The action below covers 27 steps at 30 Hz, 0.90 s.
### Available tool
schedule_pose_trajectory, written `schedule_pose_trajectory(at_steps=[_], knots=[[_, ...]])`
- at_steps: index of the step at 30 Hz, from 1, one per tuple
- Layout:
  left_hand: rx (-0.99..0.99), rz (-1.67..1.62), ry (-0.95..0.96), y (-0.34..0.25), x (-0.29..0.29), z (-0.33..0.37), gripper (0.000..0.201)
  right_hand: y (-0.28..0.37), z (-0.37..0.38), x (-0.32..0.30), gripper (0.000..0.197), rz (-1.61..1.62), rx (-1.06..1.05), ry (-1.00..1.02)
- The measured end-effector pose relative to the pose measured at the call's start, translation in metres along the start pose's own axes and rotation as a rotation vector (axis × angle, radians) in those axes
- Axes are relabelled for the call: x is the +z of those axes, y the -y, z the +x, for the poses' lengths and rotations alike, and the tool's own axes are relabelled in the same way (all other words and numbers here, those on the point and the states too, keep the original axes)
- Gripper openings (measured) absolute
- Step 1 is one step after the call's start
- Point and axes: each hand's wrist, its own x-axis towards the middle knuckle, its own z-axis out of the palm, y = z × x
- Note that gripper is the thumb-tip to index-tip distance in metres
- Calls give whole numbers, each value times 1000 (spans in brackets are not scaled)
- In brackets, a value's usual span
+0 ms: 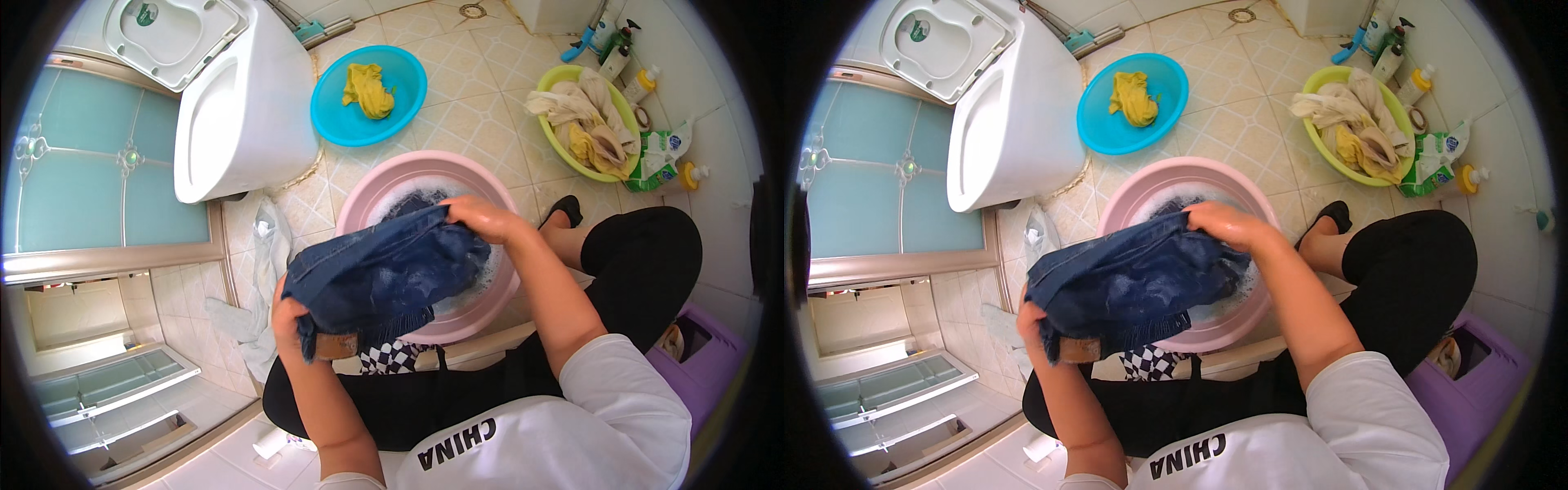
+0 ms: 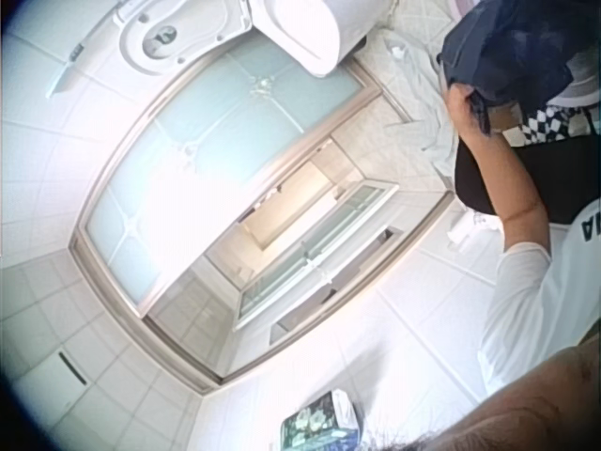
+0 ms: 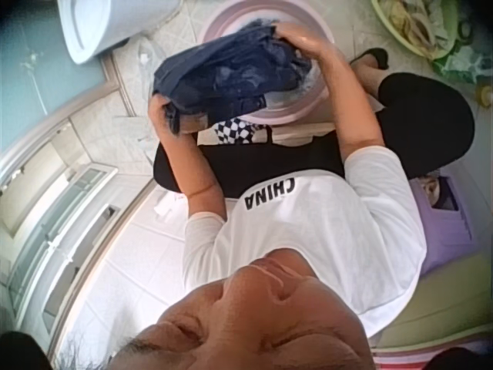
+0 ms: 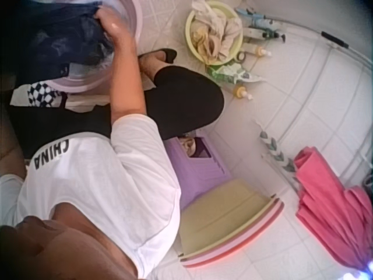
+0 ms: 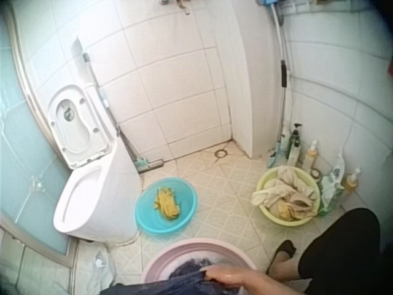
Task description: The person washes a pair of dark denim jeans by hand in a pink basin filled with soapy water, scrubbing the fabric against itself and wringing it out.
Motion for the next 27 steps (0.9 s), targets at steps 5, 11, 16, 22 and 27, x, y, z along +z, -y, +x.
schedule_pose_trajectory(at_steps=[5,11,16,22,27], knots=[[-355,167,96,45,-41,45,58,5,-18,-30,31,679,56,107],[-317,844,250,110,-50,93,55,-22,14,-47,36,684,252,-183],[299,1555,457,155,-34,103,74,-55,24,-26,85,-718,39,-580],[67,1789,370,182,-1,87,114,-63,22,-1,103,-1124,214,-350],[-56,1737,384,209,-4,90,119,-94,26,0,97,-1186,262,-352]])
